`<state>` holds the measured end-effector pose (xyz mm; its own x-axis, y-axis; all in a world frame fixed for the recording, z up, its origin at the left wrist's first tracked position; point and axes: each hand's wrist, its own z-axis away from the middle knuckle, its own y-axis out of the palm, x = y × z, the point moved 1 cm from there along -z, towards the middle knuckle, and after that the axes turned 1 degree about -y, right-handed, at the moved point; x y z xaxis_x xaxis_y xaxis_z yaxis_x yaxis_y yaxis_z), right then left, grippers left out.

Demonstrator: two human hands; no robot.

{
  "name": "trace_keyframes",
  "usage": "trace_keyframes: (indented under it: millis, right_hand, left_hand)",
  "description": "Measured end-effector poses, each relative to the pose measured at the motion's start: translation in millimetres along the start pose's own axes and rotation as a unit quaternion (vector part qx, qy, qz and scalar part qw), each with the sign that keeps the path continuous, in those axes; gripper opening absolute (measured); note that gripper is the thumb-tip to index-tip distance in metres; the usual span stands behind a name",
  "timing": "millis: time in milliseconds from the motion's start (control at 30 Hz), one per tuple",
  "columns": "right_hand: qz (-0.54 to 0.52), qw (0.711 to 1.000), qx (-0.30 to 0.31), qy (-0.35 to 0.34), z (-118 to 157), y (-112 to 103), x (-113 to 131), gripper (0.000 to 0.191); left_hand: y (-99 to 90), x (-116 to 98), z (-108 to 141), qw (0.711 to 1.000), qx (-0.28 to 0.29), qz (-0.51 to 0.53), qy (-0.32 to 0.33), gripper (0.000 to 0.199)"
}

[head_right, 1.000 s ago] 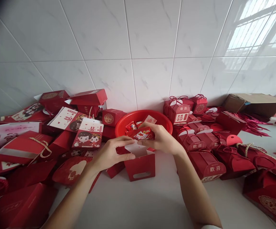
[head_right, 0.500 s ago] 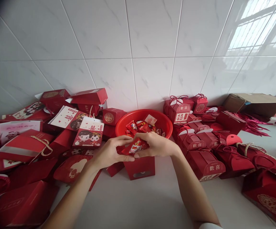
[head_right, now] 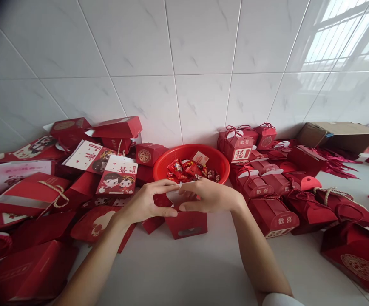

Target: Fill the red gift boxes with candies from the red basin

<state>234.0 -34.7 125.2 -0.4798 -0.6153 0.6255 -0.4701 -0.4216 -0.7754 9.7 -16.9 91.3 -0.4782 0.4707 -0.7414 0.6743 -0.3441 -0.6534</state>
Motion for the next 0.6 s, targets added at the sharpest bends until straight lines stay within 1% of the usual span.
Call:
trace_keyframes:
  millis: [167,300,367,400,467,533,600]
  right_hand:
    - [0.010,0.999,-0.035,-0.004,4.6,-3.5,-4.4,0.020]
    - [0.005,0.996,-0.088,0.005,7.1,-7.1,-6.3,0.022]
    - [0.021,0.992,-0.127,0.019,8.0,-9.4,-7.8,0.028]
    - [0.034,0.988,-0.146,0.026,8.3,-10.6,-8.9,0.034]
    - [0.057,0.983,-0.172,0.037,8.8,-12.4,-11.7,0.046]
    - [0.067,0.982,-0.167,0.057,8.7,-13.0,-15.5,0.056]
    - [0.069,0.984,-0.144,0.081,8.3,-12.7,-20.0,0.061]
  left_hand:
    - [-0.2,1.0,0.4,1.000,0.002,-0.010,0.018,0.058]
    - [0.2,1.6,1.3,0.999,0.002,-0.043,0.025,0.059]
    - [1.7,2.5,0.7,0.998,-0.001,-0.049,0.040,0.053]
    - [2.7,3.4,0.0,0.998,-0.011,-0.047,0.049,0.051]
    - [5.1,6.2,-2.2,0.997,-0.038,-0.036,0.061,0.052]
    - [7.7,10.2,-4.9,0.995,-0.064,-0.022,0.067,0.055]
    - [9.8,13.9,-7.4,0.993,-0.081,-0.018,0.078,0.049]
